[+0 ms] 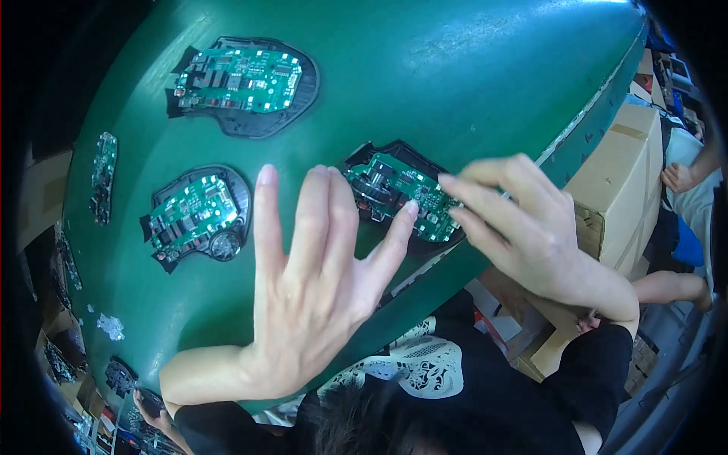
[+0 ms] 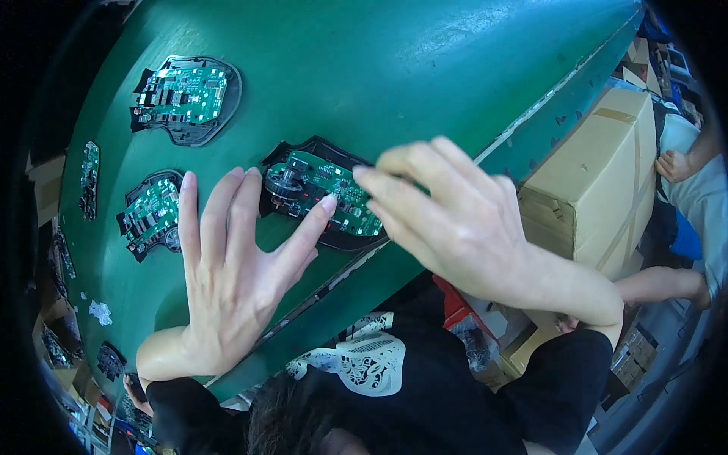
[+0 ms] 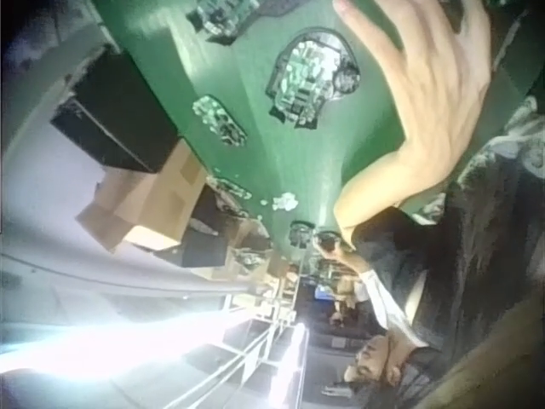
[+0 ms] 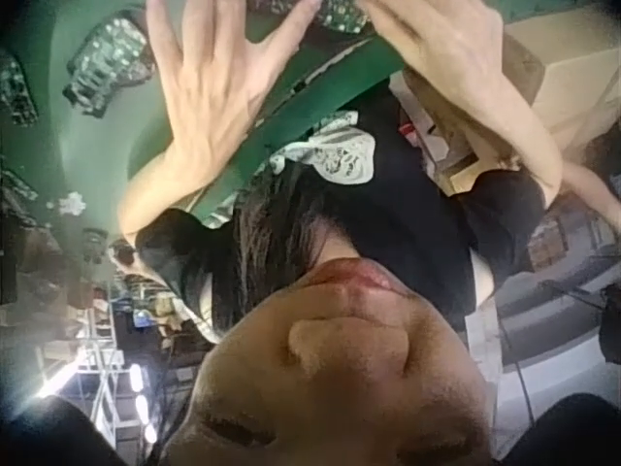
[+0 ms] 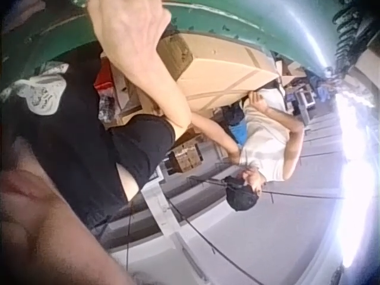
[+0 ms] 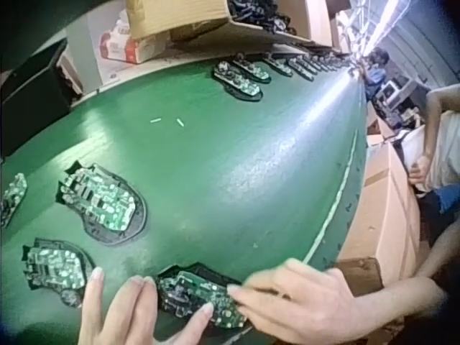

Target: The person assembles computer mice by inserting scroll wheels into circuit boards mounted on mouse bases by hand, sliding the assemblies along a conveyor belt, and unpacking components from cardboard boxes.

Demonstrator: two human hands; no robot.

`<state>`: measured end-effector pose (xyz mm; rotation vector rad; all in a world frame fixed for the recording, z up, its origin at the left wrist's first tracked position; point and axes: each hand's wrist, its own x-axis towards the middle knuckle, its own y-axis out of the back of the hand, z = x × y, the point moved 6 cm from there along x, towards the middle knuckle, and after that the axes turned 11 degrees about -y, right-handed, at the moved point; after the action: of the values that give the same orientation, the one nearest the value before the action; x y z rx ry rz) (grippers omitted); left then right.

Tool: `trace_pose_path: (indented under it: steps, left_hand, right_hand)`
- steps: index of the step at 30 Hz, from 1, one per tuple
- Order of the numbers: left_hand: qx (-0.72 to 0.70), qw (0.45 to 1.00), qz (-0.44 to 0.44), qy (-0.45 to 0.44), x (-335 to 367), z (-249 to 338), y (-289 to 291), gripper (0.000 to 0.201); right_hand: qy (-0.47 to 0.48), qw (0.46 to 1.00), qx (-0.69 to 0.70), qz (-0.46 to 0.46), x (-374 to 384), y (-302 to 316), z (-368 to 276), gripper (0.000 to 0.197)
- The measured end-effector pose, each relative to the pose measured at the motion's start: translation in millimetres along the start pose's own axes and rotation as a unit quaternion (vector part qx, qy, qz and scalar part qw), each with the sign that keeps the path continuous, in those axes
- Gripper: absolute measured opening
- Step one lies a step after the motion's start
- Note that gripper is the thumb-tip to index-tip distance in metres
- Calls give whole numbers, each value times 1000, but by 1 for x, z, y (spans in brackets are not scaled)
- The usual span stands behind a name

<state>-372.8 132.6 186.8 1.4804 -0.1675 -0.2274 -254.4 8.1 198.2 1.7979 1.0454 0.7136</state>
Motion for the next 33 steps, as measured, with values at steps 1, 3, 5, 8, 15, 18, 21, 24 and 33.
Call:
trace_pose_path:
  steps: [1, 3, 5, 8, 15, 18, 21, 24, 33]
  left_hand:
    - [-22, 1000, 15, 5, 1, -4, 0, 70]
    - [-30, 999, 18, 7, 2, -7, 0, 70]
    - [-34, 999, 24, 13, 0, -6, -1, 67]
    - [-22, 998, 53, 13, -2, -6, -8, 64]
    - [-35, 994, 102, -8, -6, -9, -2, 48]
    - [-53, 993, 107, -21, -6, -10, 9, 59]
    - [-243, 937, 252, 15, -9, -22, 43, 90]
    - [-350, 888, 294, 57, -4, -19, 52, 82]
    - [-474, 800, 361, 67, -8, -1, 51, 56]
  right_hand:
    - [-23, 1000, -2, 0, 6, -1, 4, 33]
    - [-70, 997, 0, -32, 10, -4, 6, 37]
    - [-81, 996, 15, -31, 8, -6, 5, 36]
    - [-119, 989, 79, -50, 10, -11, 12, 35]
    - [-254, 917, 269, -151, 6, -27, 18, 40]
    - [-388, 768, 460, -219, 4, -22, 15, 44]
    - [-323, 802, 475, -161, 0, -5, 9, 48]
    - [-273, 825, 478, -128, -6, 19, -10, 36]
    - [-186, 898, 393, -74, -16, 24, -34, 25]
